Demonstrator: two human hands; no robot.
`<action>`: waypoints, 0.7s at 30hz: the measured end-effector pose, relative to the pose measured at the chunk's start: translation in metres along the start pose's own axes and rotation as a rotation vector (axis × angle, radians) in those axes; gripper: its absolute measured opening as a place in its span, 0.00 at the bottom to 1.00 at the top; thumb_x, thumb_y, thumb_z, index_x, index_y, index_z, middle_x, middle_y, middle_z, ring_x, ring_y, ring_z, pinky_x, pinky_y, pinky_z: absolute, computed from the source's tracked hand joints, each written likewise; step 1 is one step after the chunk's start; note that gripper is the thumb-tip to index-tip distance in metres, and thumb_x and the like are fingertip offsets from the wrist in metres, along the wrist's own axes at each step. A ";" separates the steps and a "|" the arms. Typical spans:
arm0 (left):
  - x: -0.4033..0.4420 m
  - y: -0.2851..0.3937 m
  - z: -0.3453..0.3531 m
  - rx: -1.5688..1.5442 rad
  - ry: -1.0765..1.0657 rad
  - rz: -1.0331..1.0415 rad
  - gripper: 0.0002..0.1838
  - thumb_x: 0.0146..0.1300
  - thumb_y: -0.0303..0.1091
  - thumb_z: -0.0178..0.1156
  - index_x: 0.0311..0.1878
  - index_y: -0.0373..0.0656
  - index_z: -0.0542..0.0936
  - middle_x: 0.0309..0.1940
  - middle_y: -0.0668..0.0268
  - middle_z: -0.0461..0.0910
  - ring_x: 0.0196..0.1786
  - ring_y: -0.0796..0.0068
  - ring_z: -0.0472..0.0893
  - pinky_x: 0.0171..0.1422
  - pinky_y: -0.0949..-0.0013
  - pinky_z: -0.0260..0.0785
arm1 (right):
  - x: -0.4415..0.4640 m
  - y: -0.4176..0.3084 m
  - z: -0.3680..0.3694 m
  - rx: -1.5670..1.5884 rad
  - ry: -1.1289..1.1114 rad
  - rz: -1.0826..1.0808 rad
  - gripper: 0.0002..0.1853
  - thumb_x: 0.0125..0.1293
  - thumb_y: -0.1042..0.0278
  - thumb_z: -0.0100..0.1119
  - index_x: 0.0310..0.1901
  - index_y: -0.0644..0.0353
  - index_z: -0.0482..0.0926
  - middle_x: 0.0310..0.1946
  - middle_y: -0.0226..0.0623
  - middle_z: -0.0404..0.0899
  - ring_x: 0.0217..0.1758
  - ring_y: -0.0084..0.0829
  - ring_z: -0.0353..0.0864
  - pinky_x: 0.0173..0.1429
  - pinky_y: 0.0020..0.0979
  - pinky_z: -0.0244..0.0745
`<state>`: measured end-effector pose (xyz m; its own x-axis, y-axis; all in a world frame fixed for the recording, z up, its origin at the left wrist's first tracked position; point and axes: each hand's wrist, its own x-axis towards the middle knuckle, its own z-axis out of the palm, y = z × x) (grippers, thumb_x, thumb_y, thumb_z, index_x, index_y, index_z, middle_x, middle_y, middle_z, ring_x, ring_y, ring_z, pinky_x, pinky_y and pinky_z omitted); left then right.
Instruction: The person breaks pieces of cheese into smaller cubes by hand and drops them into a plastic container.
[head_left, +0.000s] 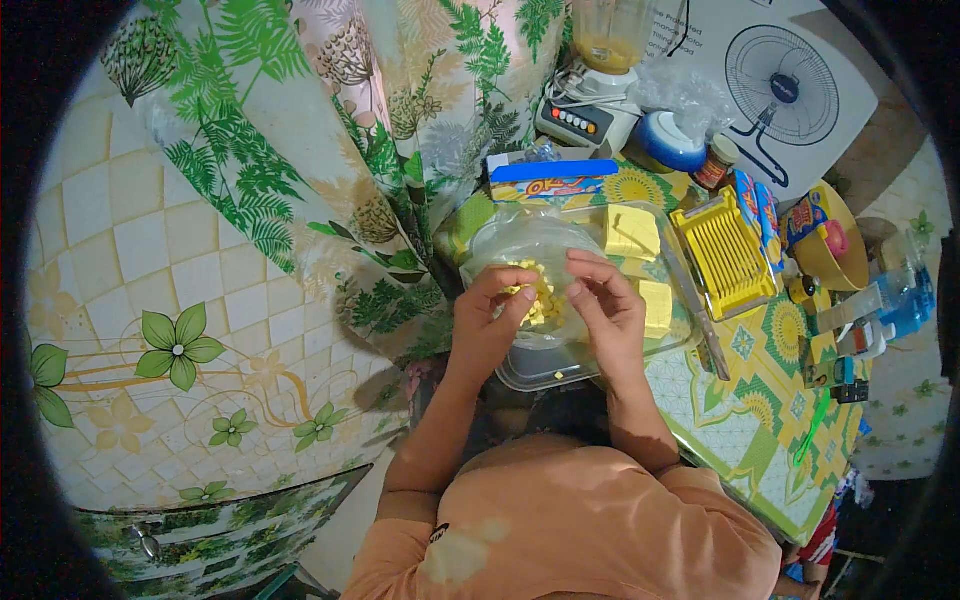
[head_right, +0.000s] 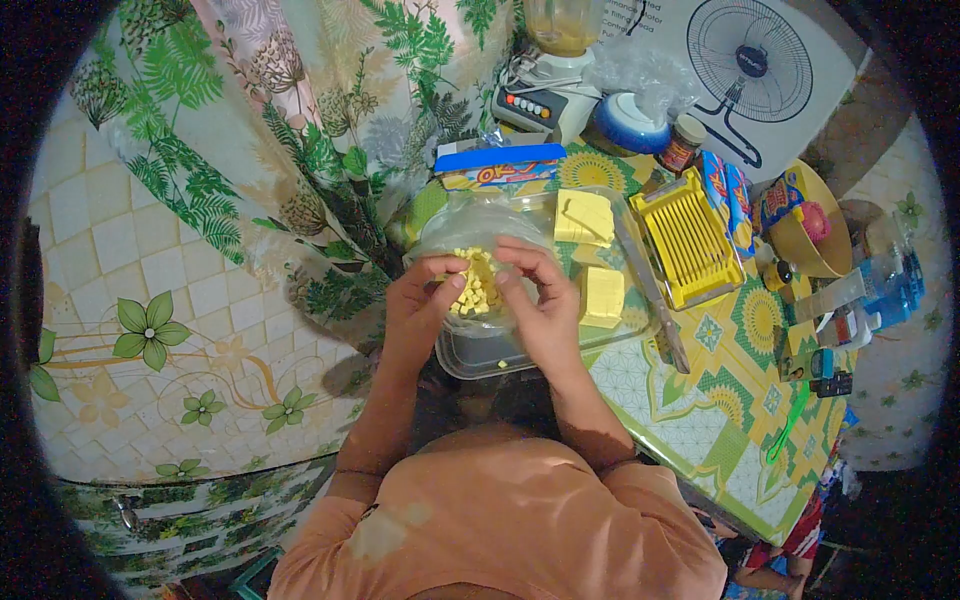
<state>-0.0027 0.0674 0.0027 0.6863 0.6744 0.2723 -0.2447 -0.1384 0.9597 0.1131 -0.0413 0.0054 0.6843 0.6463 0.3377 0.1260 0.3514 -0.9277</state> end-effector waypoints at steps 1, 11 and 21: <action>0.000 0.002 0.000 0.014 0.003 -0.001 0.08 0.61 0.26 0.58 0.43 0.40 0.79 0.42 0.67 0.77 0.44 0.80 0.75 0.48 0.73 0.69 | 0.000 0.001 -0.001 0.009 0.017 -0.013 0.10 0.61 0.80 0.56 0.45 0.65 0.78 0.52 0.39 0.75 0.55 0.27 0.73 0.58 0.28 0.67; -0.010 0.005 0.015 0.397 -0.252 0.212 0.11 0.53 0.29 0.64 0.40 0.39 0.80 0.41 0.62 0.79 0.45 0.70 0.76 0.52 0.68 0.67 | -0.001 -0.012 -0.001 0.320 0.437 -0.293 0.18 0.68 0.70 0.48 0.58 0.62 0.64 0.51 0.38 0.70 0.47 0.25 0.72 0.49 0.30 0.71; -0.026 0.003 0.037 0.828 -0.384 0.474 0.20 0.51 0.36 0.62 0.48 0.42 0.78 0.52 0.60 0.71 0.59 0.56 0.67 0.63 0.51 0.57 | -0.003 -0.014 -0.003 0.312 0.411 -0.297 0.14 0.70 0.69 0.46 0.54 0.63 0.67 0.50 0.39 0.70 0.47 0.24 0.72 0.50 0.31 0.70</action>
<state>0.0040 0.0225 0.0011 0.8504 0.1631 0.5001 -0.0981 -0.8849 0.4554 0.1111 -0.0503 0.0164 0.8818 0.1971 0.4285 0.1798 0.6995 -0.6917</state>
